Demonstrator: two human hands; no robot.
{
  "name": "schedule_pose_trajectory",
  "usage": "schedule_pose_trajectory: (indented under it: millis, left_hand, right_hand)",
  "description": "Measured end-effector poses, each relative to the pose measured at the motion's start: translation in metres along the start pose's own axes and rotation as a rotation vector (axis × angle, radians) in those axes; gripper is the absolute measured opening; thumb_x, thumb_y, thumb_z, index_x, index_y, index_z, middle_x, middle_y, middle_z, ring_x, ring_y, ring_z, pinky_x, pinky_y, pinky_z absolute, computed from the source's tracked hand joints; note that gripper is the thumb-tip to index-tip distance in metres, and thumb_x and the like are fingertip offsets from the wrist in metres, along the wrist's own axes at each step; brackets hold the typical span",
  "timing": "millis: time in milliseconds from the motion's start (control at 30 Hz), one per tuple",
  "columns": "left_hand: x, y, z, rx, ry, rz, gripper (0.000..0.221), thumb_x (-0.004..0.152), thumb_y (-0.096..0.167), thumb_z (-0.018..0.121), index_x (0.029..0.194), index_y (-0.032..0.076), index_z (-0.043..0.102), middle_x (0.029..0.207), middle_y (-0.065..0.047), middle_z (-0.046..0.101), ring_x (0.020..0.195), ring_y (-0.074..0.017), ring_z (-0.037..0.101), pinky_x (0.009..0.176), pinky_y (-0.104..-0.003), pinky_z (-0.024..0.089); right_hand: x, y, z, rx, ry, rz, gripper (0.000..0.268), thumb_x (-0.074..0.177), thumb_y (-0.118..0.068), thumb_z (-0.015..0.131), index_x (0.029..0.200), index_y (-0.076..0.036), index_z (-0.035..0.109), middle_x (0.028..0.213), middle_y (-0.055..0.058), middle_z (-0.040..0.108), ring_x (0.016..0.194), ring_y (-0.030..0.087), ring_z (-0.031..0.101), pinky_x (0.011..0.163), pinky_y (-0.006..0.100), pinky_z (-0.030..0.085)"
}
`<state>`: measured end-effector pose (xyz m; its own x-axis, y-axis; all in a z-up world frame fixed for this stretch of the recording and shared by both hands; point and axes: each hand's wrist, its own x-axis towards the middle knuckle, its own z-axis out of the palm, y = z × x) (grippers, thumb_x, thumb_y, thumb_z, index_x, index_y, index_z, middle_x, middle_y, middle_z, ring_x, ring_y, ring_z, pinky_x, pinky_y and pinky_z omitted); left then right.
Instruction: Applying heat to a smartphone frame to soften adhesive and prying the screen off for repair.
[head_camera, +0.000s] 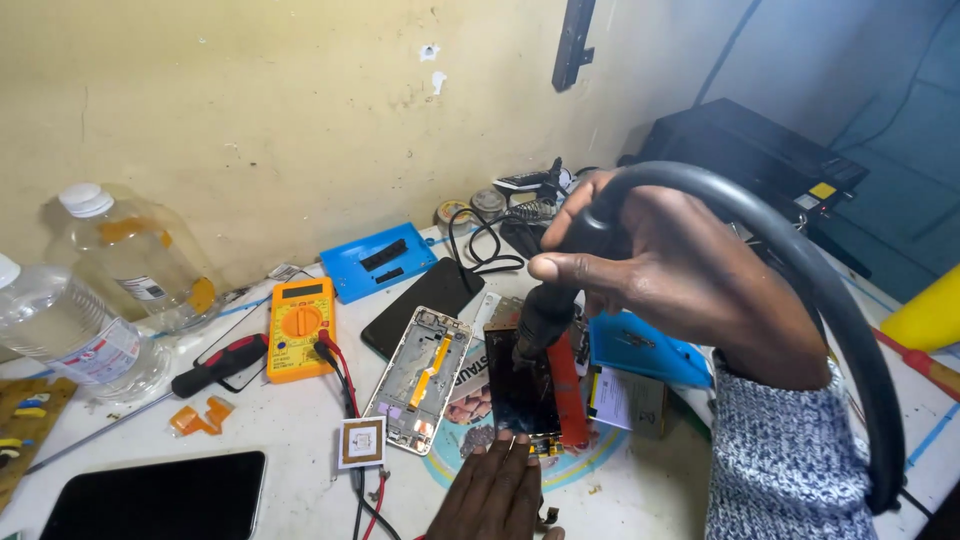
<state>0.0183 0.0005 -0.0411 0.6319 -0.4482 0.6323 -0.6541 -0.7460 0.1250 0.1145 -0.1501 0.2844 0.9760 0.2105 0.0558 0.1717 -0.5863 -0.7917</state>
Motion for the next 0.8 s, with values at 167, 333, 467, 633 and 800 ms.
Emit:
schedule_pose_trajectory:
  millis: [167, 333, 467, 633, 800]
  left_hand:
    - [0.005, 0.002, -0.010, -0.038, 0.082, 0.001, 0.062, 0.111, 0.052, 0.034, 0.124, 0.002, 0.067, 0.133, -0.021, 0.068, 0.129, -0.0411, 0.060, 0.103, -0.054, 0.047]
    - [0.010, 0.003, -0.018, -0.091, 0.048, 0.049, 0.046, 0.107, 0.043, 0.048, 0.116, 0.006, 0.073, 0.123, -0.016, 0.071, 0.117, -0.0354, 0.065, 0.093, -0.050, 0.051]
    - [0.010, 0.000, -0.021, -0.221, 0.060, 0.144, 0.031, 0.093, 0.028, 0.076, 0.116, 0.009, 0.069, 0.119, -0.014, 0.070, 0.101, -0.0347, 0.067, 0.069, -0.047, 0.056]
    - [0.012, 0.007, -0.030, -0.258, 0.030, 0.073, 0.033, 0.088, 0.026, 0.082, 0.113, 0.007, 0.069, 0.116, -0.017, 0.071, 0.103, -0.0356, 0.067, 0.078, -0.048, 0.058]
    - [0.015, 0.010, -0.032, -0.243, 0.040, 0.058, 0.026, 0.086, 0.021, 0.080, 0.104, 0.003, 0.075, 0.113, -0.015, 0.071, 0.100, -0.0332, 0.066, 0.078, -0.044, 0.057]
  right_hand:
    - [-0.002, -0.012, 0.004, -0.193, 0.063, 0.126, 0.021, 0.091, -0.035, 0.079, 0.092, -0.015, 0.072, 0.066, 0.004, 0.070, 0.053, 0.015, 0.068, 0.050, 0.031, 0.048]
    - [-0.001, -0.003, 0.001, -0.033, 0.024, 0.032, 0.020, 0.088, -0.024, 0.080, 0.087, -0.007, 0.070, 0.065, 0.009, 0.066, 0.050, 0.020, 0.066, 0.039, 0.031, 0.050]
    - [-0.001, 0.008, -0.005, -0.016, -0.059, -0.100, 0.018, 0.084, -0.021, 0.081, 0.087, -0.004, 0.075, 0.059, 0.010, 0.068, 0.044, 0.019, 0.065, 0.032, 0.030, 0.050]
    - [-0.002, 0.005, -0.005, -0.025, -0.055, -0.006, 0.018, 0.084, -0.021, 0.082, 0.091, -0.007, 0.075, 0.070, 0.009, 0.074, 0.054, 0.020, 0.070, 0.047, 0.030, 0.057]
    - [0.006, 0.020, 0.001, -0.105, -0.047, -0.040, 0.012, 0.085, -0.019, 0.084, 0.088, -0.014, 0.074, 0.079, 0.000, 0.077, 0.078, 0.012, 0.075, 0.071, 0.026, 0.058]
